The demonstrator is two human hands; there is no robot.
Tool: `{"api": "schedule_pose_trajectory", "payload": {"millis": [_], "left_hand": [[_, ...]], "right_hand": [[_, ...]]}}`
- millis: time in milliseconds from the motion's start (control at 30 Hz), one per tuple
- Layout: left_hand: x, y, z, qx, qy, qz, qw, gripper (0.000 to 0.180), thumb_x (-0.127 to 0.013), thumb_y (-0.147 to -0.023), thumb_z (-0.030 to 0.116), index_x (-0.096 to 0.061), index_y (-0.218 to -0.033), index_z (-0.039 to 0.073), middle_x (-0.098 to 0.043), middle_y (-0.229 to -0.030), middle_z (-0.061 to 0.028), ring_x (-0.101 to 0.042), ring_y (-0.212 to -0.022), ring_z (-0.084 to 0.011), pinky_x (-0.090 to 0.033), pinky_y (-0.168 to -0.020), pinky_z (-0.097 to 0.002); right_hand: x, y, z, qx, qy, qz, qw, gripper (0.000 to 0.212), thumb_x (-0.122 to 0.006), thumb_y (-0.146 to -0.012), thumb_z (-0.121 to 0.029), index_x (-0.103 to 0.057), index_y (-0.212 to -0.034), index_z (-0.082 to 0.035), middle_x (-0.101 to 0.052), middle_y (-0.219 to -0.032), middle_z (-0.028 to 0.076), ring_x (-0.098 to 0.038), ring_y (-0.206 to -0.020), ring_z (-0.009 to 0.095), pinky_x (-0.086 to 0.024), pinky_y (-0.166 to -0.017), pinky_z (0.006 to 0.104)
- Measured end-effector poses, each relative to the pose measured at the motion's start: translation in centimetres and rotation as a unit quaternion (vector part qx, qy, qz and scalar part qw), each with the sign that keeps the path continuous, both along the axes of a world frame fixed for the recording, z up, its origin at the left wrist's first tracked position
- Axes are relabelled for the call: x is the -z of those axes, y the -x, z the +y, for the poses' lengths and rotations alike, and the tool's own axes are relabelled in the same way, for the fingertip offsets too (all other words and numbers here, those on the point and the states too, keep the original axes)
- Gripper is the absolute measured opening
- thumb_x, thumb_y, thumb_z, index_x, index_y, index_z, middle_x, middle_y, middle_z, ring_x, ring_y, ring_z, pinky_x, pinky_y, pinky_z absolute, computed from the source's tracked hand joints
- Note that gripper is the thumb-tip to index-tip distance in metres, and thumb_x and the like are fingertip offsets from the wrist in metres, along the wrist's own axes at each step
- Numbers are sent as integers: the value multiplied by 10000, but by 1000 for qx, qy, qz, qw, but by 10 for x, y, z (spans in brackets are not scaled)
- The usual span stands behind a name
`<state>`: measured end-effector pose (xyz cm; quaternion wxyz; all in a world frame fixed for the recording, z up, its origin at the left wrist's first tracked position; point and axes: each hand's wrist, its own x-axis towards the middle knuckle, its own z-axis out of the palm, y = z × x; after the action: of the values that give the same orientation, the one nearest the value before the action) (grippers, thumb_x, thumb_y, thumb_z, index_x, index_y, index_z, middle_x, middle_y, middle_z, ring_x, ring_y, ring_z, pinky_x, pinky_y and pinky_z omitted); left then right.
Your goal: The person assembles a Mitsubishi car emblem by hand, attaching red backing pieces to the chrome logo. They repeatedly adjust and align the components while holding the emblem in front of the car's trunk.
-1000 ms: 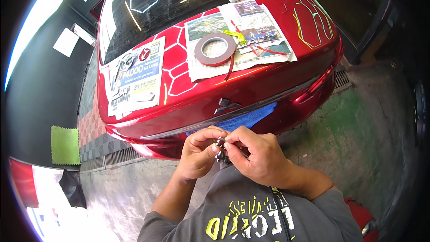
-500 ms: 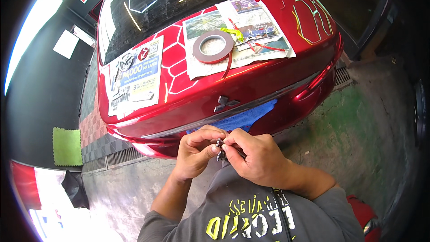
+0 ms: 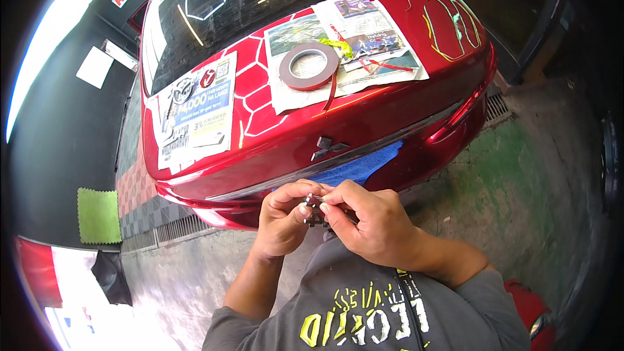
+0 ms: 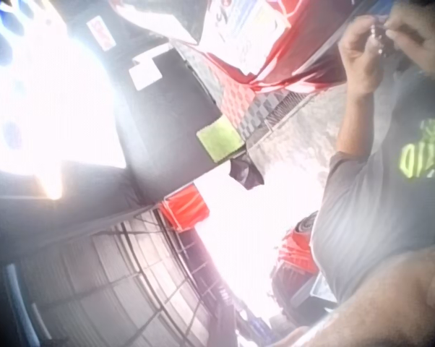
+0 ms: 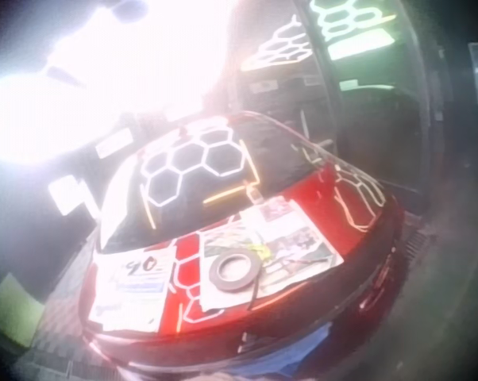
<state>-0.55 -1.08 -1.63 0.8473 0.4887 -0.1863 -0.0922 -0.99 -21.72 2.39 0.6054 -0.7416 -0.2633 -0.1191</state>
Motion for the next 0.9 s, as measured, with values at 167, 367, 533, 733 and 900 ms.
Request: {"api": "schedule_pose_trajectory", "payload": {"millis": [167,367,533,733,900], "left_hand": [[2,0,0,-4,-8,-1,1000,275,-728,-1003,102,-698,-1266,27,-690,-1253,-159,-637,-1260,-314,-503,-1088,-467],[2,0,-1,2,-4,-11,1000,280,-732,-1000,106,-704,-1267,27,-683,-1257,-154,-628,-1266,-308,-502,-1088,-465],[1,-1,-4,-7,-9,-21,1000,284,-735,-998,108,-698,-1267,25,-687,-1246,-154,-633,-1259,-314,-500,-1091,-468],[-1,0,-5,-17,-22,-17,999,268,-741,-995,110,-695,-1241,16,-687,-1232,-154,-639,-1248,-312,-498,-1092,-468],[-3,2,-6,-18,-26,-5,999,266,-743,-992,103,-700,-1238,12,-683,-1236,-152,-643,-1229,-300,-499,-1084,-460]], "right_hand": [[-2,1,0,-2,32,-13,999,126,-717,-943,-38,-602,-992,-52,-693,-743,147,-727,-671,350,-556,-554,423],[1,-1,2,10,16,-43,999,127,-714,-941,-34,-601,-999,-49,-691,-743,149,-727,-667,345,-557,-559,422],[-1,1,0,16,1,-40,999,133,-715,-938,-30,-606,-1012,-45,-697,-749,148,-733,-675,337,-560,-569,422],[1,1,0,12,30,-48,998,143,-720,-935,-32,-607,-1022,-44,-702,-752,147,-735,-681,335,-563,-574,423],[3,0,-1,13,31,-45,998,145,-722,-934,-36,-606,-1019,-44,-701,-753,153,-733,-677,341,-563,-567,426]]}}
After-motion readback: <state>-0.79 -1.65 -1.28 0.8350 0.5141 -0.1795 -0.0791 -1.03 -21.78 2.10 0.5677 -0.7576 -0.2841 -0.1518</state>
